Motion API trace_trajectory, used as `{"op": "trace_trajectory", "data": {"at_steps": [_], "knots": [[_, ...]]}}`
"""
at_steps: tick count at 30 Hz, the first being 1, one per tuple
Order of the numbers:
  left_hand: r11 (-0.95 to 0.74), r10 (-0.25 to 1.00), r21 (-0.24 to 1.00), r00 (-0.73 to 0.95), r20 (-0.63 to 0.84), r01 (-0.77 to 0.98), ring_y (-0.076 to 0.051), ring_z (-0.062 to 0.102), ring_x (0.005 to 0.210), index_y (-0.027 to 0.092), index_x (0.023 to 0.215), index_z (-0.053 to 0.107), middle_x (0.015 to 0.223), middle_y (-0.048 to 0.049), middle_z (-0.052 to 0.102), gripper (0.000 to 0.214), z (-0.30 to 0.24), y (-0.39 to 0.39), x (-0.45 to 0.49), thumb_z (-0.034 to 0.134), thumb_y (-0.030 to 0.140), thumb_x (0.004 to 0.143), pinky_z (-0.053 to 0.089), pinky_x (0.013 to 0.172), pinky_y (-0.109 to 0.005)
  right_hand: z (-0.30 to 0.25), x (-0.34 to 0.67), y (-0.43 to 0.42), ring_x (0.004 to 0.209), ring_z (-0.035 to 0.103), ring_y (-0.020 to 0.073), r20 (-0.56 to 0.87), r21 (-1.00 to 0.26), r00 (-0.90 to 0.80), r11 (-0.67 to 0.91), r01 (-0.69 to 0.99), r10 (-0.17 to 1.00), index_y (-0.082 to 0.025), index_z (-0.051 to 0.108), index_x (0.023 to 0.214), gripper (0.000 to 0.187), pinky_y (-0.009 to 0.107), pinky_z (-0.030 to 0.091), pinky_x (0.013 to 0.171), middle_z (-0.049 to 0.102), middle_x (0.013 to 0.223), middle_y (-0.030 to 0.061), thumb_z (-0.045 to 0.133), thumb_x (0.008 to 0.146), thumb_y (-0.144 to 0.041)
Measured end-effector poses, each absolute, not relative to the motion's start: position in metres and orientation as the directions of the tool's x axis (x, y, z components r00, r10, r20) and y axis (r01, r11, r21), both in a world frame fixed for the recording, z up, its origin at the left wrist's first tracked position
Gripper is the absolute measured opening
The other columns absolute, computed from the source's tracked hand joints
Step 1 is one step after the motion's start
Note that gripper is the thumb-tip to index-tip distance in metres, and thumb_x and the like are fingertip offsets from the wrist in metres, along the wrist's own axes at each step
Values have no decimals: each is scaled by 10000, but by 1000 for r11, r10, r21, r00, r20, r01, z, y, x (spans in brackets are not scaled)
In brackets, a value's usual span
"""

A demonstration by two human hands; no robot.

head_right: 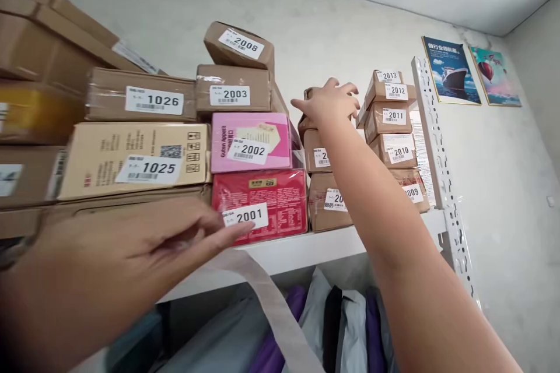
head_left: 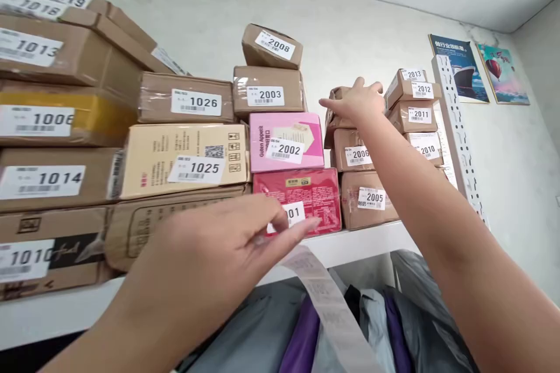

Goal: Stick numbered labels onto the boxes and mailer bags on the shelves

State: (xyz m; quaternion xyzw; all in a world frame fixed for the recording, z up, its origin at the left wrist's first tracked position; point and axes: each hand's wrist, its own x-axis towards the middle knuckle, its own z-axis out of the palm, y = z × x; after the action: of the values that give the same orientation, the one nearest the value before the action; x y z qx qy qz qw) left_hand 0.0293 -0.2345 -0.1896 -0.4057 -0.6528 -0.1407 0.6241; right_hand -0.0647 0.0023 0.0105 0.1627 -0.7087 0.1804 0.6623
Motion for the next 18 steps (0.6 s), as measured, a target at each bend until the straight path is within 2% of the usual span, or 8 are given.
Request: {"op": "trace_trajectory", "data": {"at_steps": [3,5,7,9,11,13,15,18], "knots": [[522,312,-191,22,950,831,-127,458,430,274,565,564,477,71,520,254,-217,-262,28,682,384,762,343,488,-281,-34,-19,-15,1288,418,428,991,-124,-10,864,-488,136,-203,543,1243,643,567,462,926,480,1288,186,689,775,-618],[422,254,-46,-69,965,906,-139,457,454,294,572,581,500,64,523,212,-238,-276,32,685,305,757,346,492,-296,-91,14,-32,1272,461,348,999,-43,-1,785,-618,54,-254,564,1231,477,478,474,944,538,1252,129,598,875,-570],[275,151,115,-161,975,954,-151,441,479,290,554,568,511,48,505,234,-263,-285,35,663,258,766,325,492,-310,-165,41,-50,1137,568,273,988,-39,-123,614,-788,-95,-284,622,1144,348,402,507,898,613,1153,82,549,918,-539],[121,30,250,-255,966,961,-159,411,508,266,530,532,516,31,463,282,-291,-287,35,649,286,786,319,510,-319,-244,58,-67,1022,630,239,878,-197,-349,418,-887,-326,-289,643,1144,327,356,540,815,659,1102,64,602,899,-503],[25,-60,421,-419,906,907,-159,398,537,238,509,480,528,19,427,386,-321,-283,31,627,408,823,344,538,-317,-317,64,-83,1001,647,228,777,-438,-508,261,-860,-372,-307,575,1288,490,335,559,767,647,1198,72,714,835,-428],[-54,-125,619,-620,774,784,-142,370,527,223,509,416,533,22,382,503,-350,-274,26,551,561,856,343,513,-288,-376,63,-99,875,656,189,752,-602,-610,115,-790,-251,-297,600,1259,525,294,552,693,674,1111,64,790,774,-361],[-149,-131,748,-763,633,646,-121,340,495,219,518,401,517,33,359,567,-376,-264,22,515,683,823,329,465,-253,-417,59,-113,697,631,138,703,-711,-704,-84,-698,-100,-270,657,1144,398,244,525,596,678,887,22,792,777,-339],[-264,6,836,-866,499,480,-108,376,481,203,539,449,522,29,421,623,-409,-254,26,512,785,753,346,447,-228,-453,60,-124,646,610,124,621,-737,-777,-260,-624,103,-252,694,1055,359,232,519,597,644,743,-9,832,734,-331]]}}
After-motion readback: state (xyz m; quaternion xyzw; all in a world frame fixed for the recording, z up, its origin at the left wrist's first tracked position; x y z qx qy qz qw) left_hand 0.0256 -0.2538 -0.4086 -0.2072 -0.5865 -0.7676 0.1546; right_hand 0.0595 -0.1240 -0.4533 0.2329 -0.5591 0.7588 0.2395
